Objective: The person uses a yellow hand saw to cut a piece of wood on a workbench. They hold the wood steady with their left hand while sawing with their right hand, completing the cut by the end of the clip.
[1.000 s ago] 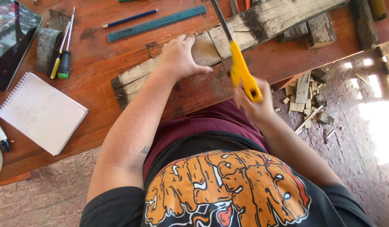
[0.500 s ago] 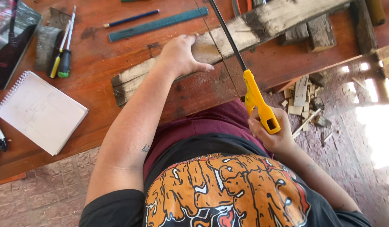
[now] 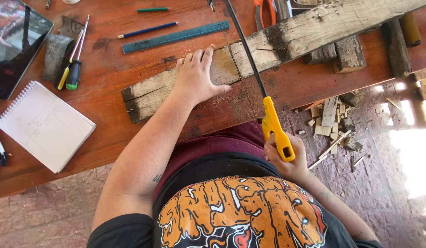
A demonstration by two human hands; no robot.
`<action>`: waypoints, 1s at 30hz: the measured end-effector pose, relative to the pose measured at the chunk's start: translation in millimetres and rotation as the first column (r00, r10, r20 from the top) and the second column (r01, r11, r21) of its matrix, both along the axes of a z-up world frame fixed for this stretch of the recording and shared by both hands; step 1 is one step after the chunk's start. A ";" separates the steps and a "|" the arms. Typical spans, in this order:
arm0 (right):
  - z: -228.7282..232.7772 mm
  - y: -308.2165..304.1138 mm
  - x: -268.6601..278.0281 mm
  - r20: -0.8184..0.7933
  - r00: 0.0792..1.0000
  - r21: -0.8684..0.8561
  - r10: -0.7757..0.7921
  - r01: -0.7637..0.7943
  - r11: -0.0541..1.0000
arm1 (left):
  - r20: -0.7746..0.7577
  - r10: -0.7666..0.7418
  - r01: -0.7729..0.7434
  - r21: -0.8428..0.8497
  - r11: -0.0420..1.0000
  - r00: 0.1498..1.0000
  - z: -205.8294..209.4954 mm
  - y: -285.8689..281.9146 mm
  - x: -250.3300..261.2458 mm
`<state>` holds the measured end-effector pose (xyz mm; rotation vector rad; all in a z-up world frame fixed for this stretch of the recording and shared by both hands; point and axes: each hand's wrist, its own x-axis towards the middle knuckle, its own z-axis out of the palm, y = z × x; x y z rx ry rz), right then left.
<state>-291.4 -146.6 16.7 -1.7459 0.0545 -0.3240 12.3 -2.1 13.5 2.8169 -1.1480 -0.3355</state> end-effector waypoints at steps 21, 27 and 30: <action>-19.8 -0.3 41.0 0.269 0.937 -0.018 -0.224 0.238 0.971 | 0.122 -0.021 0.040 -0.158 0.987 0.992 -18.3 11.8 -27.1; -7.3 -0.7 69.9 0.267 0.944 0.036 -0.192 0.189 0.981 | 0.073 -0.018 0.032 -0.197 0.980 0.997 -13.7 15.4 -24.2; -9.4 0.4 33.5 0.221 0.957 -0.040 -0.190 0.204 0.978 | 0.029 -0.016 0.021 -0.197 0.980 0.999 -9.0 13.9 -22.6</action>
